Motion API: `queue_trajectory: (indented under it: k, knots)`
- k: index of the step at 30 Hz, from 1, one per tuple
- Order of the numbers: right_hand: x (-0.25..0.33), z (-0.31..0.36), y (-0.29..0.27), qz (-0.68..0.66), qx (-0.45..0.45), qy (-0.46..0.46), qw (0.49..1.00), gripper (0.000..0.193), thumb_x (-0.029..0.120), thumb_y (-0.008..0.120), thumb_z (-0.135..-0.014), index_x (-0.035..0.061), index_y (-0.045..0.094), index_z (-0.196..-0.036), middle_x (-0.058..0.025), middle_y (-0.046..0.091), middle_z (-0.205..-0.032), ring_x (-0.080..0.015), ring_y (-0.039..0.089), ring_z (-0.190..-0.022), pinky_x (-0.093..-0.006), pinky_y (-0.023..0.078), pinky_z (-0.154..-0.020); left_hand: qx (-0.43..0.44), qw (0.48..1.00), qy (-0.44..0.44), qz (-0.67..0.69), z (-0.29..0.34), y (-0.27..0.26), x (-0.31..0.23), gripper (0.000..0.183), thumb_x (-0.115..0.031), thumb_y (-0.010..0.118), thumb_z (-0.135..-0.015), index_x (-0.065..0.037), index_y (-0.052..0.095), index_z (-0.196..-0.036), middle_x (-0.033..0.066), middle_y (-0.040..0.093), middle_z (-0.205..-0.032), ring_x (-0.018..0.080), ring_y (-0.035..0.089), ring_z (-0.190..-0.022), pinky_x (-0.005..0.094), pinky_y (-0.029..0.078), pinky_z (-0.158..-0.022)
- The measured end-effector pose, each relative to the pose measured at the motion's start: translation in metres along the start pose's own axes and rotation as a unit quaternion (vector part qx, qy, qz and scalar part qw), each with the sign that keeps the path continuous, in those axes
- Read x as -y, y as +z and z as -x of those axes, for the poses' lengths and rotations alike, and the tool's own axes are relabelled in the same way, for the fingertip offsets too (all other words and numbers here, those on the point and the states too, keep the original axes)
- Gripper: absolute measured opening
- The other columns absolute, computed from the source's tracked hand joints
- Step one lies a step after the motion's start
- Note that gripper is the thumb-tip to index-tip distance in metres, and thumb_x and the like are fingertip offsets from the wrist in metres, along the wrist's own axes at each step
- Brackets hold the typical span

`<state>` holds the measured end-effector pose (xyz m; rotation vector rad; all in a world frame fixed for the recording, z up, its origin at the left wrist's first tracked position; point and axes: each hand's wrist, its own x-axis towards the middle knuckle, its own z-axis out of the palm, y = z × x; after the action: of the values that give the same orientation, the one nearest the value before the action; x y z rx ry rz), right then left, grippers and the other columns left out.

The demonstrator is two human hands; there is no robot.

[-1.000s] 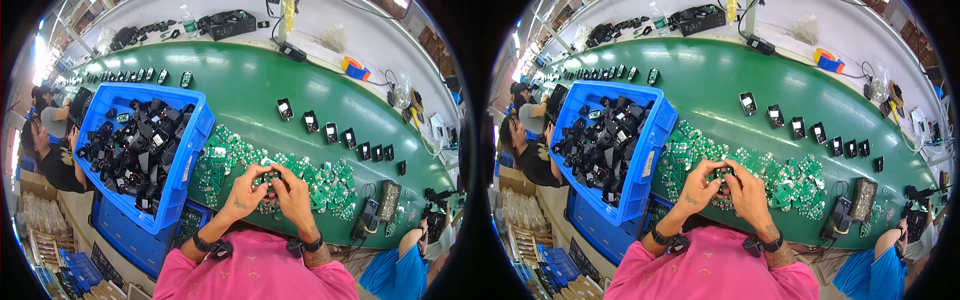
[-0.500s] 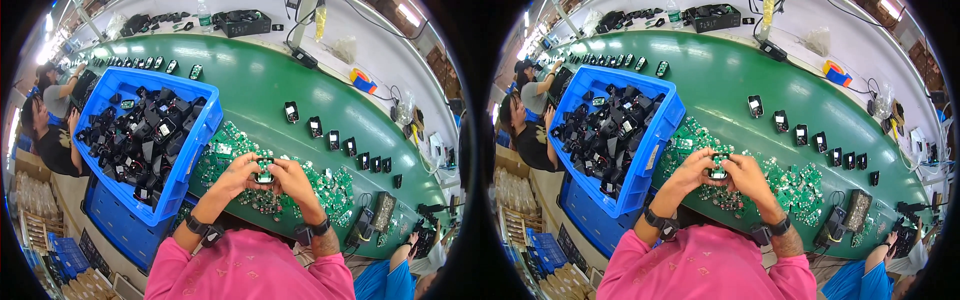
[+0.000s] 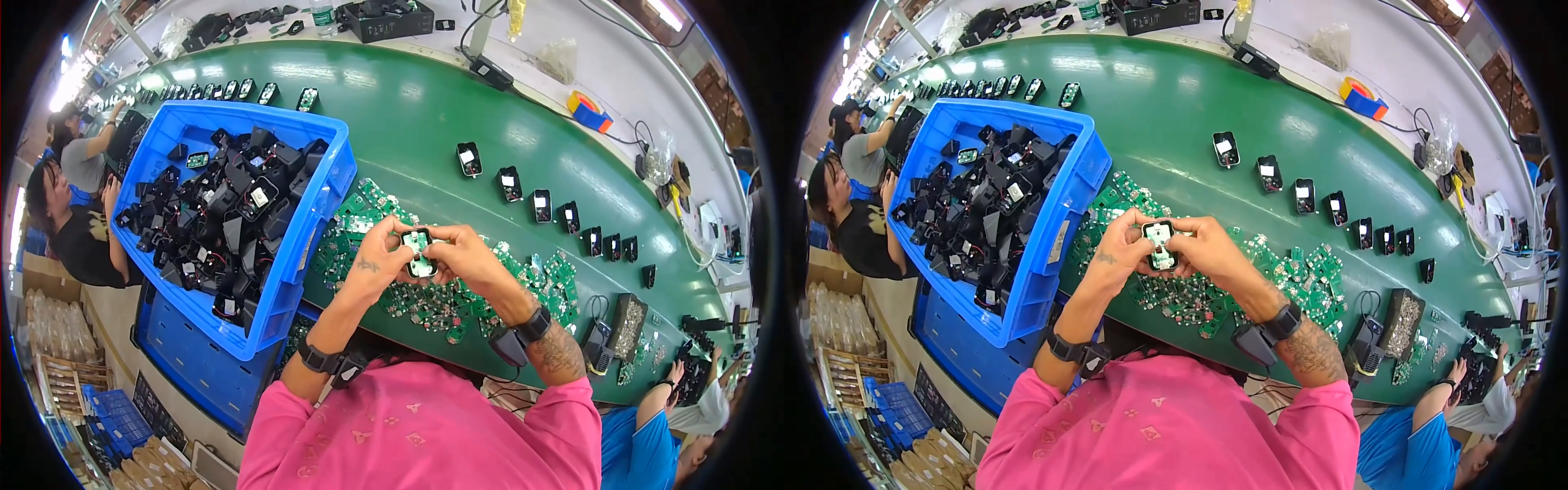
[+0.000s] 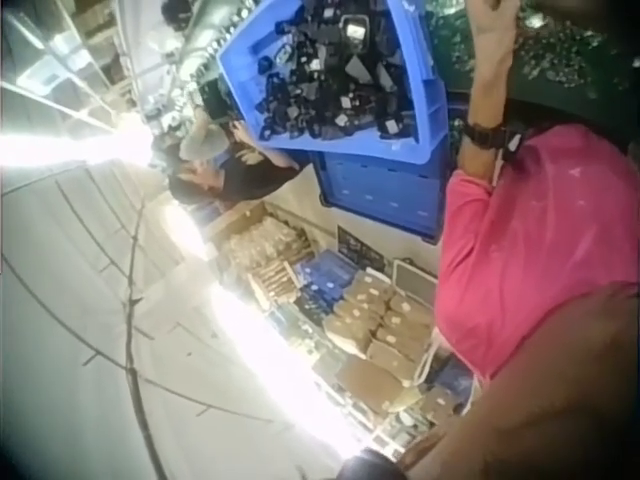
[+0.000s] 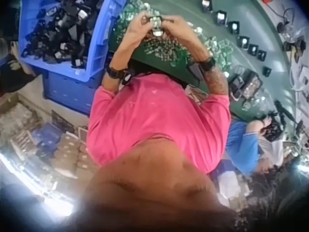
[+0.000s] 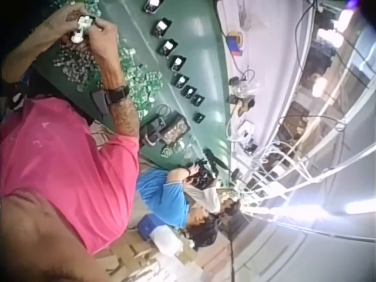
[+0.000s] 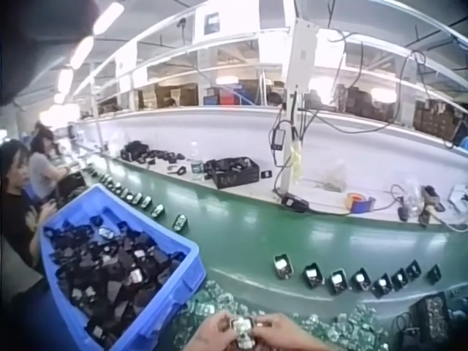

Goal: The person picks up a circuit board and a black plastic housing, fits the board into the housing by hand, and places the assembled unit onto the green conveyor belt. This process is repeated multiple times throughout the video.

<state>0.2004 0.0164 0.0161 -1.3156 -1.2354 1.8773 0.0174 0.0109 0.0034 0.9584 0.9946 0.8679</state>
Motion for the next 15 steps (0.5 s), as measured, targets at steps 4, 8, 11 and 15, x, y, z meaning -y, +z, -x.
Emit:
queue_trajectory:
  k: [4, 8, 11, 15]
  knots:
    - [0.008, 0.005, -0.001, 0.213, 0.018, -0.127, 0.969, 0.062, 0.014, 0.070, -0.086, 0.0065, 0.046, -0.143, -0.0096, 0.063, -0.105, -0.0182, 0.065, -0.087, -0.0290, 0.056, -0.066, -0.051, 0.997, 0.047, -0.018, 0.001, -0.007, 0.009, 0.027, 0.002, 0.054, -0.085, 0.001, 0.054, -0.112, 0.0085, 0.064, -0.094, 0.0124, 0.065, -0.075, 0.0260, 0.058, -0.054]
    - [0.022, -0.009, 0.011, 0.402, 0.042, -0.282, 0.870, 0.079, 0.014, 0.079, -0.073, 0.0037, 0.042, -0.141, -0.0192, 0.053, -0.128, -0.0350, 0.053, -0.118, -0.0394, 0.050, -0.092, -0.094, 0.992, 0.082, -0.025, 0.004, -0.018, 0.022, 0.040, 0.000, 0.057, -0.087, 0.000, 0.048, -0.125, 0.0112, 0.065, -0.104, 0.0109, 0.065, -0.082, 0.0234, 0.058, -0.058]
    - [0.027, -0.037, 0.009, 0.426, 0.017, -0.313, 0.849, 0.067, 0.014, 0.080, -0.067, -0.0005, 0.049, -0.125, -0.0202, 0.055, -0.121, -0.0405, 0.053, -0.112, -0.0424, 0.045, -0.096, -0.151, 0.981, 0.119, 0.034, 0.008, -0.018, 0.017, 0.047, -0.012, 0.062, -0.091, -0.002, 0.041, -0.132, 0.0127, 0.061, -0.117, 0.0143, 0.067, -0.083, 0.0234, 0.056, -0.065]
    - [0.040, -0.111, -0.025, 0.620, -0.224, -0.236, 0.714, 0.069, 0.023, 0.085, -0.064, 0.0063, 0.052, -0.122, -0.0146, 0.060, -0.119, -0.0341, 0.054, -0.109, -0.0493, 0.041, -0.090, -0.091, 0.994, 0.053, 0.018, 0.026, -0.034, 0.027, 0.037, -0.025, 0.056, -0.099, -0.002, 0.048, -0.126, 0.0118, 0.062, -0.118, 0.0204, 0.070, -0.089, 0.0254, 0.054, -0.070]
